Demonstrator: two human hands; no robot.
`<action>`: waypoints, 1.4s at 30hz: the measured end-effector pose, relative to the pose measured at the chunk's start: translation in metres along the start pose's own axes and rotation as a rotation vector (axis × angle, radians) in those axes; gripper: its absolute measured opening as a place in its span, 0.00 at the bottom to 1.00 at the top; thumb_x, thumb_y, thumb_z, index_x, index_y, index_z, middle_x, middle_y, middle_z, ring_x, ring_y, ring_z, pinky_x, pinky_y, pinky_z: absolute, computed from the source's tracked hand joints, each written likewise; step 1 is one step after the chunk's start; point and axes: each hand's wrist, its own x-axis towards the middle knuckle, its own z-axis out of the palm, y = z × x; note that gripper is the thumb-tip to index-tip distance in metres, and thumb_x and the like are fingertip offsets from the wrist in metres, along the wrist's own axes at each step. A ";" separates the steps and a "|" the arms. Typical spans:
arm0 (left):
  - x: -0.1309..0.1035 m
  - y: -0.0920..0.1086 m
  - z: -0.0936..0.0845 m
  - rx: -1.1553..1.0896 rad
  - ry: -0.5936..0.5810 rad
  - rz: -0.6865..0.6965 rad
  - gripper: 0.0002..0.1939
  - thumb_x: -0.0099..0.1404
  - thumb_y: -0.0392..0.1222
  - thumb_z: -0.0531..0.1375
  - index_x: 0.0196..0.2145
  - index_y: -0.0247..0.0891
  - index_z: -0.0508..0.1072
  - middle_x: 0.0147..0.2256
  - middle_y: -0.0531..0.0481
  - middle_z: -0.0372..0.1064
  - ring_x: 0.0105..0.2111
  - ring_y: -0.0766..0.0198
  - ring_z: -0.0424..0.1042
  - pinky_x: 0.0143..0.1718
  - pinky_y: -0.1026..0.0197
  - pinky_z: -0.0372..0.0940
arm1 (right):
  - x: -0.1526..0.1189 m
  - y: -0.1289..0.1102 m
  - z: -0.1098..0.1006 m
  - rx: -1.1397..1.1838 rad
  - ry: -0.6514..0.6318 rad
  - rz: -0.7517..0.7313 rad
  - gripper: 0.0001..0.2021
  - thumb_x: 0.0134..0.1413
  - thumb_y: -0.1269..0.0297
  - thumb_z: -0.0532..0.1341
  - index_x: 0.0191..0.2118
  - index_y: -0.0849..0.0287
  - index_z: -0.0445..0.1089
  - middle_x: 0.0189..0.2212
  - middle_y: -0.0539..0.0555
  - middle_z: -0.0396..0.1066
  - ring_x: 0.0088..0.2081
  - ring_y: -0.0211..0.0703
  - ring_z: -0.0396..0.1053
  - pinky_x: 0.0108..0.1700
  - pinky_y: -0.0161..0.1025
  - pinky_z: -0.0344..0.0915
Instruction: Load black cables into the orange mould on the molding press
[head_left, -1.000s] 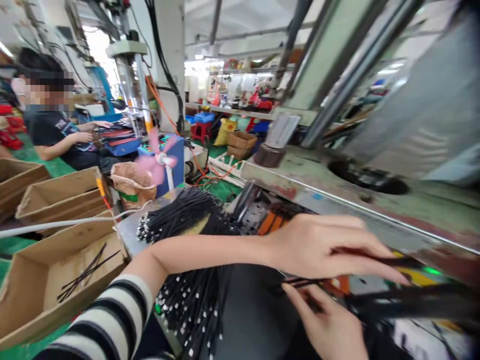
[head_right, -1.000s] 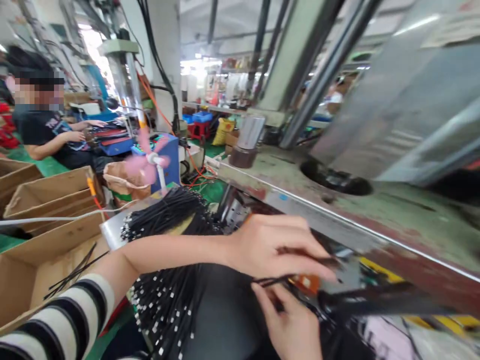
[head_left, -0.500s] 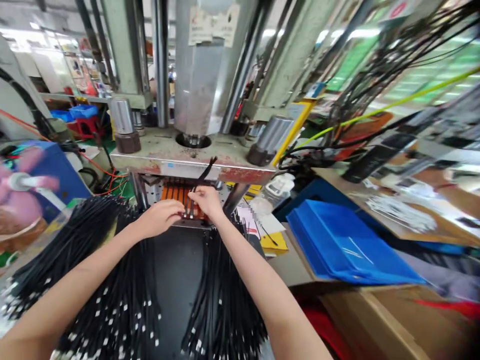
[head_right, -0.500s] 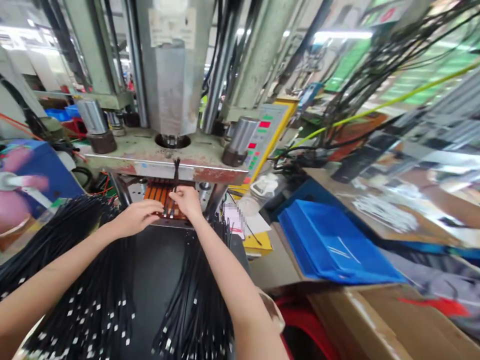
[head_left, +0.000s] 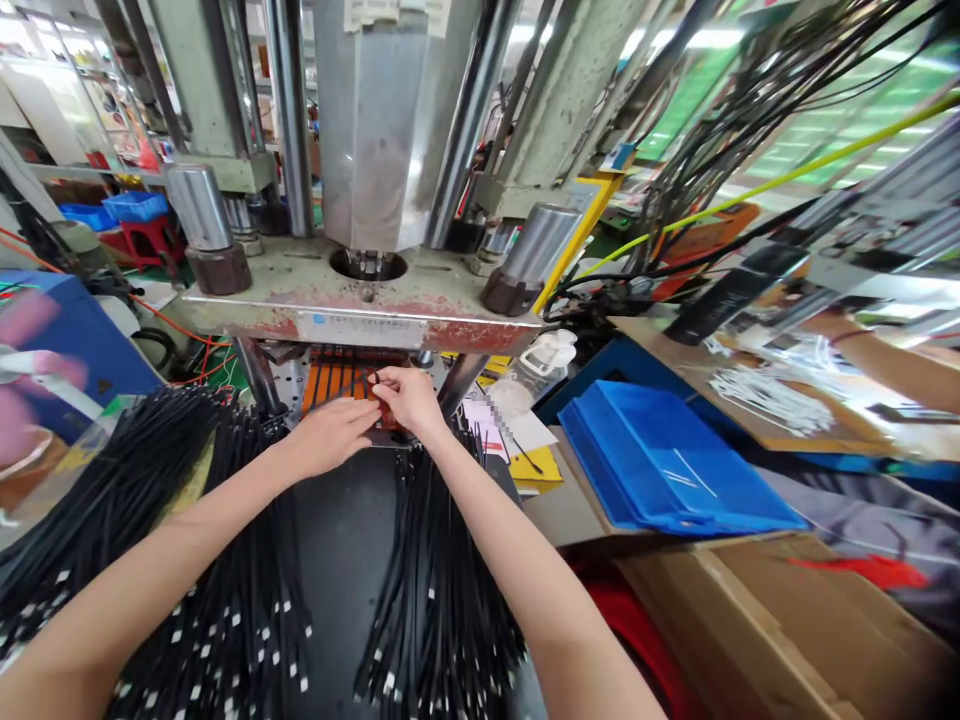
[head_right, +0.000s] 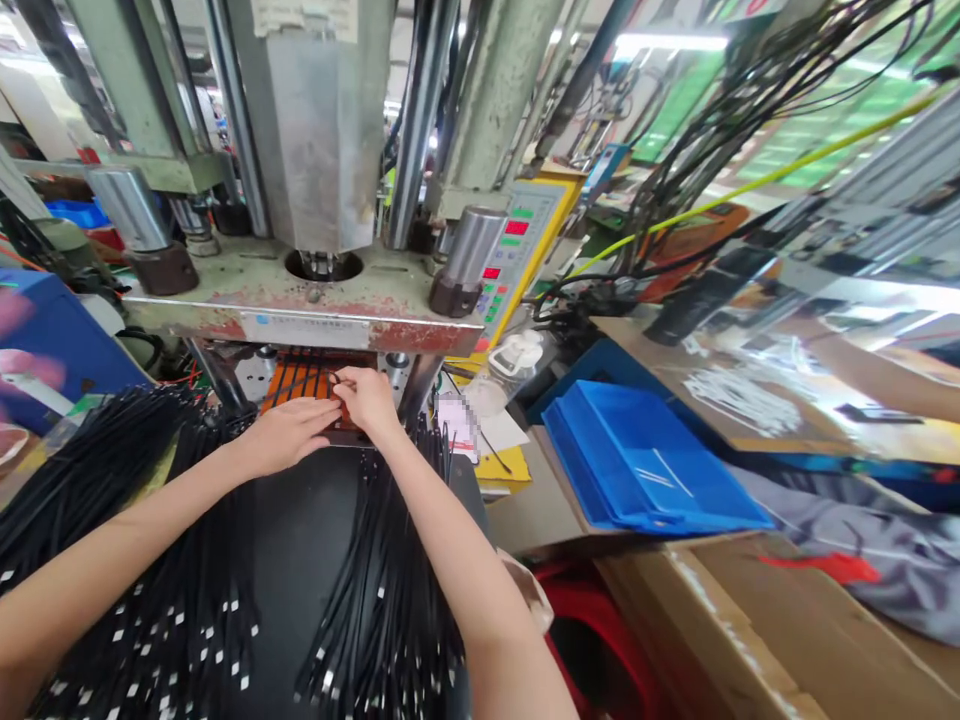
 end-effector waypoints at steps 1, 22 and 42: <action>-0.001 0.001 -0.003 0.008 -0.043 0.008 0.24 0.67 0.47 0.55 0.59 0.35 0.64 0.58 0.39 0.63 0.58 0.53 0.63 0.61 0.46 0.55 | 0.001 -0.001 0.000 -0.047 0.001 -0.011 0.08 0.51 0.73 0.61 0.35 0.57 0.77 0.28 0.48 0.76 0.31 0.39 0.73 0.39 0.34 0.66; 0.082 -0.052 -0.010 -0.070 -0.325 -0.395 0.28 0.73 0.52 0.37 0.64 0.40 0.57 0.62 0.47 0.58 0.61 0.59 0.57 0.61 0.56 0.51 | -0.016 0.003 -0.011 -0.431 0.117 0.080 0.08 0.55 0.60 0.61 0.33 0.59 0.71 0.32 0.55 0.74 0.37 0.46 0.70 0.41 0.38 0.61; -0.083 -0.013 -0.031 -0.138 -0.121 -0.718 0.06 0.66 0.42 0.56 0.34 0.38 0.68 0.32 0.50 0.70 0.33 0.62 0.70 0.37 0.61 0.63 | -0.128 0.024 -0.030 -0.709 -0.236 0.457 0.13 0.59 0.54 0.58 0.33 0.58 0.75 0.32 0.60 0.77 0.38 0.55 0.75 0.35 0.41 0.62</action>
